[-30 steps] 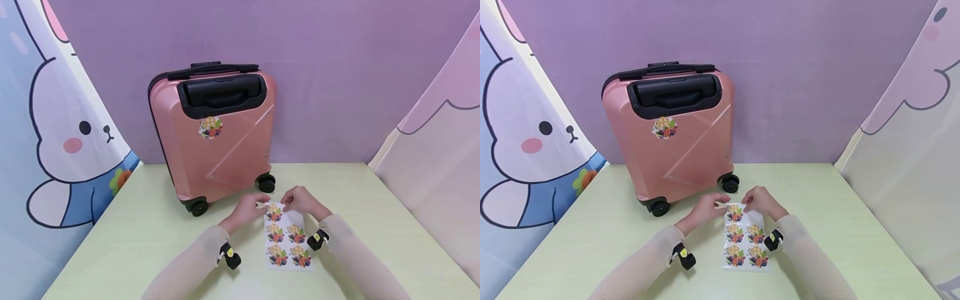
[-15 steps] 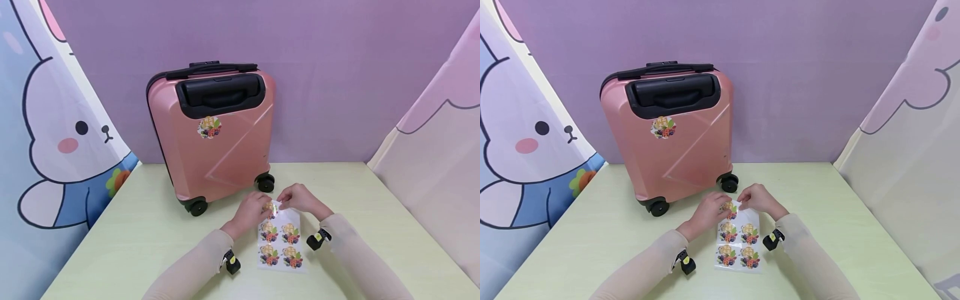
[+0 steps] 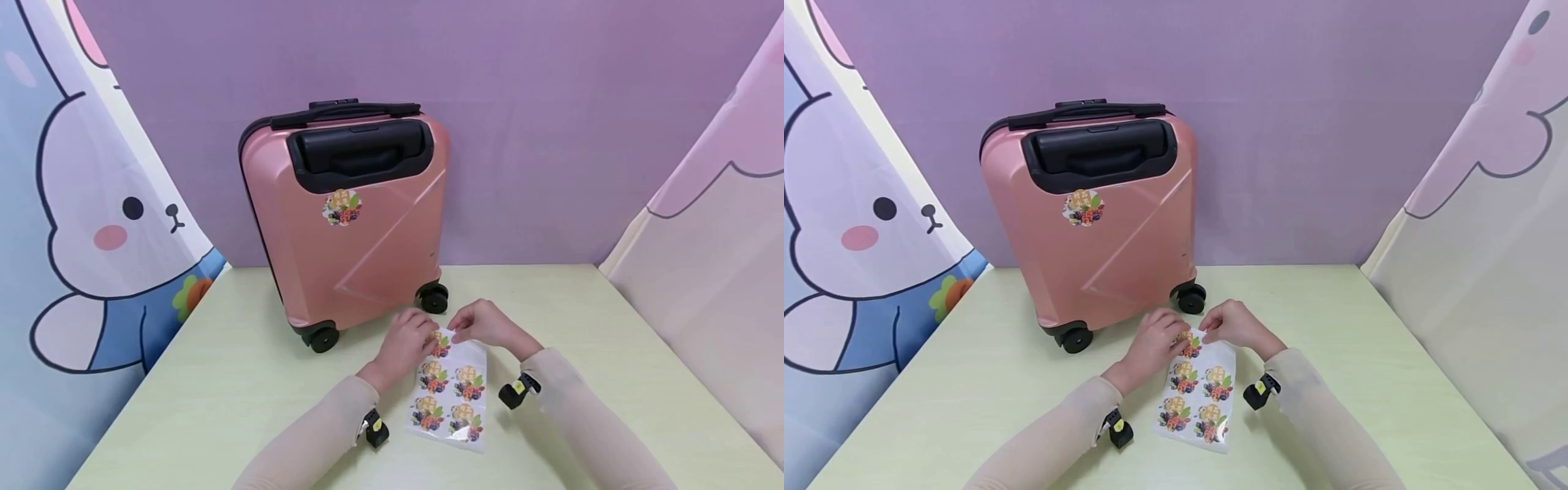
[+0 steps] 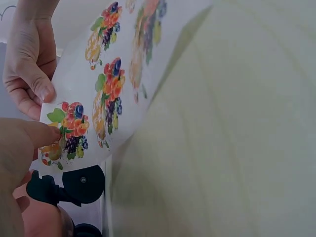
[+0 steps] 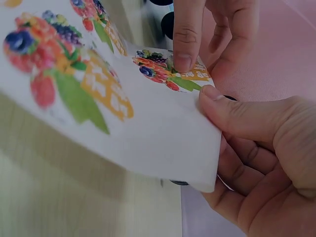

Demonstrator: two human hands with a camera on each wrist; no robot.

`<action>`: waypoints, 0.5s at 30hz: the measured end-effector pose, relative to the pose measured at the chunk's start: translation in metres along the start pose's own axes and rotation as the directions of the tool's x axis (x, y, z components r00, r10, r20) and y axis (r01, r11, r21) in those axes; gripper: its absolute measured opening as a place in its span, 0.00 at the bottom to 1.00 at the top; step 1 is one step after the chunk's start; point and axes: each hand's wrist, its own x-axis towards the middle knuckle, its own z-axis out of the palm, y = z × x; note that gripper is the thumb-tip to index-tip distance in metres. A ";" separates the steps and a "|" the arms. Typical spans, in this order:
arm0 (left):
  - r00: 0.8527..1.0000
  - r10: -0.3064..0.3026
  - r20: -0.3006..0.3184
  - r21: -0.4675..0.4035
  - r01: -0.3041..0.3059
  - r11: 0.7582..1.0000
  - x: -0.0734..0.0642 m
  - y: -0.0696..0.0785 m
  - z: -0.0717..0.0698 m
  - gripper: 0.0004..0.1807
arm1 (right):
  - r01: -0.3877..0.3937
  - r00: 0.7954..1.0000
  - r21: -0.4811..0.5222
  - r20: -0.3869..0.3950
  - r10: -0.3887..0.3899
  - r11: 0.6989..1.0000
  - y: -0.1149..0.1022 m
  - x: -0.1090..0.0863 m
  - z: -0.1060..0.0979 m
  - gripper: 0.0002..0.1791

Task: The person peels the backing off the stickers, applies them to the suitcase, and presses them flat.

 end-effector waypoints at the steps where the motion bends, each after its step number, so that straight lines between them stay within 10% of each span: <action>1: 1.000 0.002 -0.010 -0.003 -0.002 1.000 0.000 -0.001 0.000 0.10 | -0.001 1.000 0.005 0.002 0.001 1.000 0.000 0.000 0.000 0.06; 15: 0.993 0.045 -0.111 0.007 -0.044 0.999 -0.002 -0.005 0.000 0.06 | -0.039 0.999 0.041 0.010 0.038 0.998 -0.001 0.001 0.004 0.05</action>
